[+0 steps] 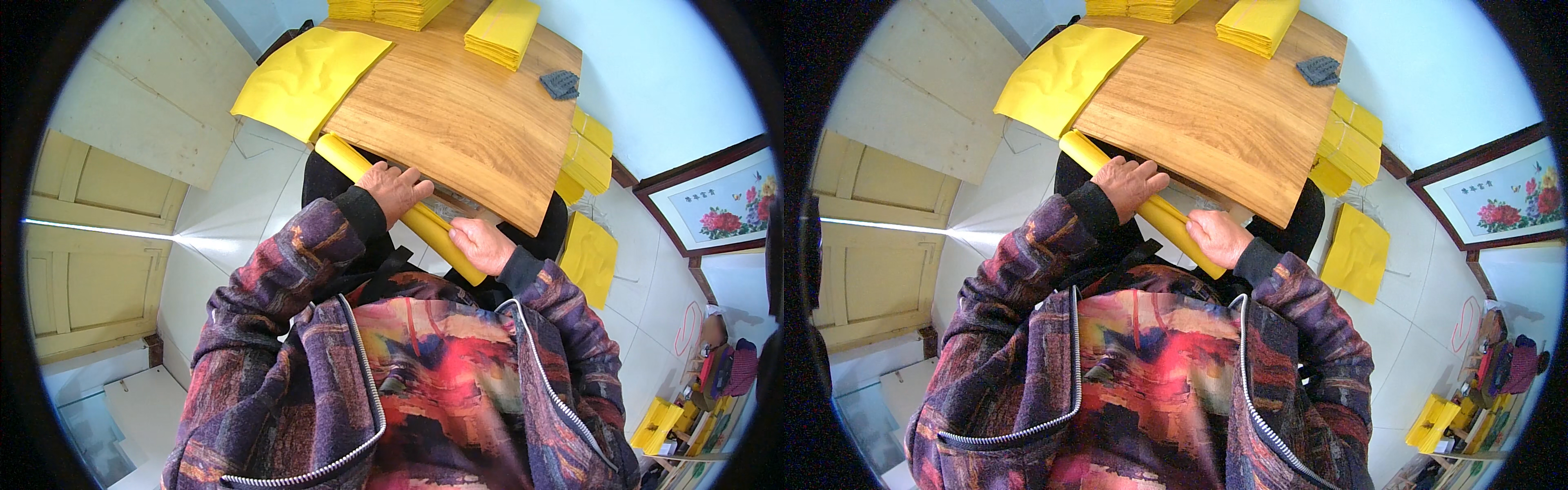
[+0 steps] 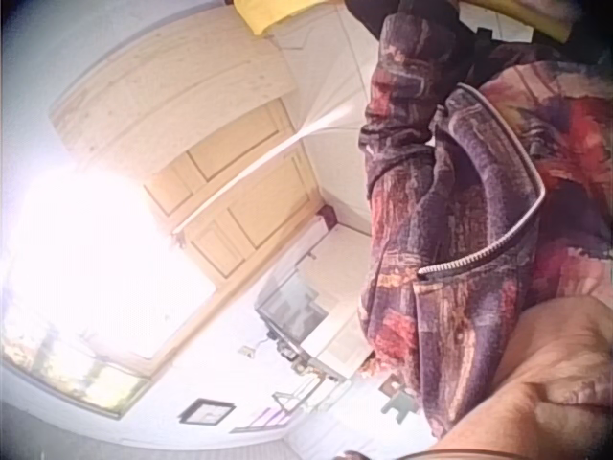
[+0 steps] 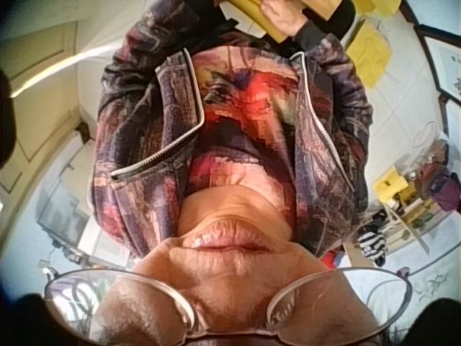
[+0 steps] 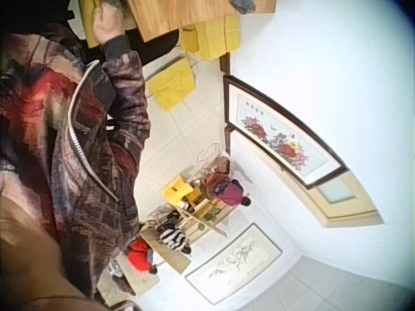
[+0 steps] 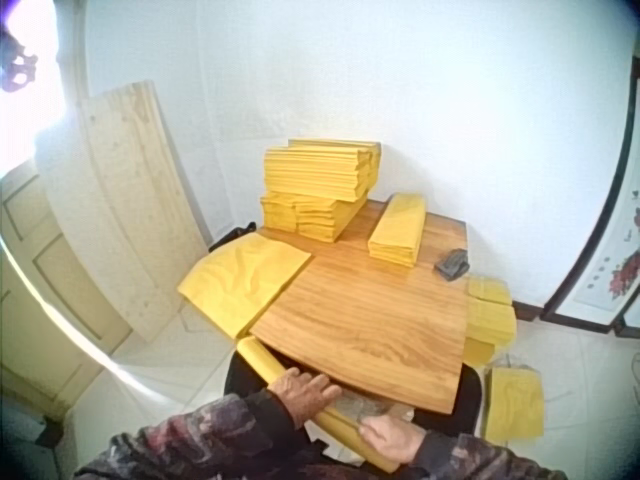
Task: The person folds yellow paper sheets on a wooden table, aligning edges and pressing creases. They handle the sheets one at a time, stacking the folded pieces on the table.
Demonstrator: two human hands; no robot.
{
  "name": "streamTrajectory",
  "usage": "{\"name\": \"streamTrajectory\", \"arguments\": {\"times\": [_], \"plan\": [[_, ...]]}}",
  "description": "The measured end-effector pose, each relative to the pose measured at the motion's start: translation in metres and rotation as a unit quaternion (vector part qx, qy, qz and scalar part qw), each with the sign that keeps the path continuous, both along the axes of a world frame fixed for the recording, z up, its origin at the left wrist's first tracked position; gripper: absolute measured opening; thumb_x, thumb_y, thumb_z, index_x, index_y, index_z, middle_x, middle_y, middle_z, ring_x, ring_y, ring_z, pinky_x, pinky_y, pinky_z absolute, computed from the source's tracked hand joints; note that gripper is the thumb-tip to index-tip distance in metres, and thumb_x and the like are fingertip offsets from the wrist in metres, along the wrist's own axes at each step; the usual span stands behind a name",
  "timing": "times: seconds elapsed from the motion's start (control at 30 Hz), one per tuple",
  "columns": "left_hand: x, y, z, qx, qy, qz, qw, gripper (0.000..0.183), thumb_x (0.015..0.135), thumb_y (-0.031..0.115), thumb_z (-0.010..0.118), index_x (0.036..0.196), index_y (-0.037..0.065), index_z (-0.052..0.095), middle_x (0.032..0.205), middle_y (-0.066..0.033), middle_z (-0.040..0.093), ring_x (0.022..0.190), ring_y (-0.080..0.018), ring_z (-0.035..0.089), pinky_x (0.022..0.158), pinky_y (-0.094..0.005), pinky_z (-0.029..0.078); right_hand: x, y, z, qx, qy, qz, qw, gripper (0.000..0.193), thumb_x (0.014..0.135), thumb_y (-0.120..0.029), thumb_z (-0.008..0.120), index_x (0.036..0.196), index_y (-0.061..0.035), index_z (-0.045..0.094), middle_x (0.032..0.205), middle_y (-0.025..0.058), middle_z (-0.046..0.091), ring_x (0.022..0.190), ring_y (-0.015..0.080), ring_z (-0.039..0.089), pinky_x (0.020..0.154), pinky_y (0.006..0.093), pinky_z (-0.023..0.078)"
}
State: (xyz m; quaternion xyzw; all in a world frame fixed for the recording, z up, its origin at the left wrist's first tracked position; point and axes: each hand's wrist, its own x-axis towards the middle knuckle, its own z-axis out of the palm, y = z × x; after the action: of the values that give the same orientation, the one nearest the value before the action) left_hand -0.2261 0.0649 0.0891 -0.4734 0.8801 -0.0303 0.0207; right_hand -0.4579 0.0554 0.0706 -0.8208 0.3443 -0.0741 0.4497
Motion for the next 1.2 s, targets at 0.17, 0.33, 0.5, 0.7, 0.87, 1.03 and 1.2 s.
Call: {"name": "streamTrajectory", "arguments": {"times": [0.17,0.33,0.5,0.7,0.87,1.03,1.2], "plan": [[0.000,-0.001,0.001,-0.005,0.017,-0.015,1.000,0.033,0.075,0.011,0.061,0.105,0.016,0.049,0.090,-0.0050,0.053,0.082,-0.0236,0.061,0.071,-0.0376,0.044,-0.001,0.001,0.001,-0.016,-0.023,0.007,1.000,0.024,0.084,-0.016,0.048,0.096,0.0024,0.056,0.087,0.0271,0.060,0.086,0.0460,0.058,0.074,0.0497,0.047],[-0.005,0.000,0.002,0.015,-0.009,-0.012,1.000,0.034,0.075,0.012,0.062,0.107,0.016,0.049,0.090,-0.0053,0.053,0.082,-0.0235,0.061,0.072,-0.0375,0.044,-0.001,0.000,0.004,-0.009,0.022,0.007,1.000,0.029,0.078,-0.010,0.049,0.104,0.0022,0.055,0.094,0.0275,0.061,0.091,0.0451,0.058,0.078,0.0493,0.048],[-0.008,0.003,0.002,0.024,-0.020,-0.008,0.999,0.032,0.076,0.012,0.061,0.106,0.016,0.049,0.089,-0.0057,0.053,0.081,-0.0235,0.062,0.072,-0.0375,0.045,0.001,0.001,0.002,0.027,0.042,-0.019,0.999,0.025,0.079,-0.011,0.052,0.099,0.0017,0.058,0.090,0.0263,0.063,0.088,0.0431,0.061,0.077,0.0488,0.049],[-0.008,0.000,0.002,0.018,-0.004,0.002,1.000,0.028,0.077,0.013,0.060,0.103,0.016,0.051,0.089,-0.0058,0.054,0.080,-0.0243,0.063,0.071,-0.0382,0.045,0.003,0.001,0.000,-0.030,0.017,-0.051,0.998,0.018,0.082,-0.015,0.057,0.093,-0.0018,0.061,0.083,0.0237,0.063,0.083,0.0426,0.061,0.072,0.0489,0.049],[-0.016,-0.033,0.009,-0.057,0.029,0.000,0.998,0.035,0.077,0.013,0.059,0.110,0.017,0.051,0.090,-0.0053,0.054,0.081,-0.0245,0.061,0.069,-0.0389,0.044,-0.007,-0.036,0.017,-0.172,0.046,-0.083,0.980,0.012,0.082,-0.012,0.059,0.085,-0.0015,0.055,0.079,0.0233,0.059,0.080,0.0437,0.058,0.065,0.0491,0.045],[-0.037,-0.076,0.000,-0.162,0.073,0.008,0.984,0.046,0.077,0.012,0.058,0.122,0.018,0.050,0.090,-0.0050,0.054,0.080,-0.0248,0.061,0.070,-0.0397,0.044,-0.023,-0.089,0.034,-0.187,0.093,-0.111,0.972,0.010,0.082,-0.011,0.058,0.085,-0.0020,0.056,0.080,0.0225,0.061,0.081,0.0435,0.058,0.066,0.0503,0.045],[-0.050,-0.111,-0.020,-0.085,0.070,0.041,0.993,0.057,0.079,0.011,0.057,0.133,0.024,0.046,0.122,-0.0079,0.052,0.107,-0.0268,0.054,0.090,-0.0453,0.041,-0.034,-0.139,0.026,-0.217,0.138,-0.125,0.958,0.011,0.083,-0.012,0.057,0.091,-0.0052,0.061,0.084,0.0212,0.064,0.083,0.0414,0.060,0.070,0.0490,0.048]]}}
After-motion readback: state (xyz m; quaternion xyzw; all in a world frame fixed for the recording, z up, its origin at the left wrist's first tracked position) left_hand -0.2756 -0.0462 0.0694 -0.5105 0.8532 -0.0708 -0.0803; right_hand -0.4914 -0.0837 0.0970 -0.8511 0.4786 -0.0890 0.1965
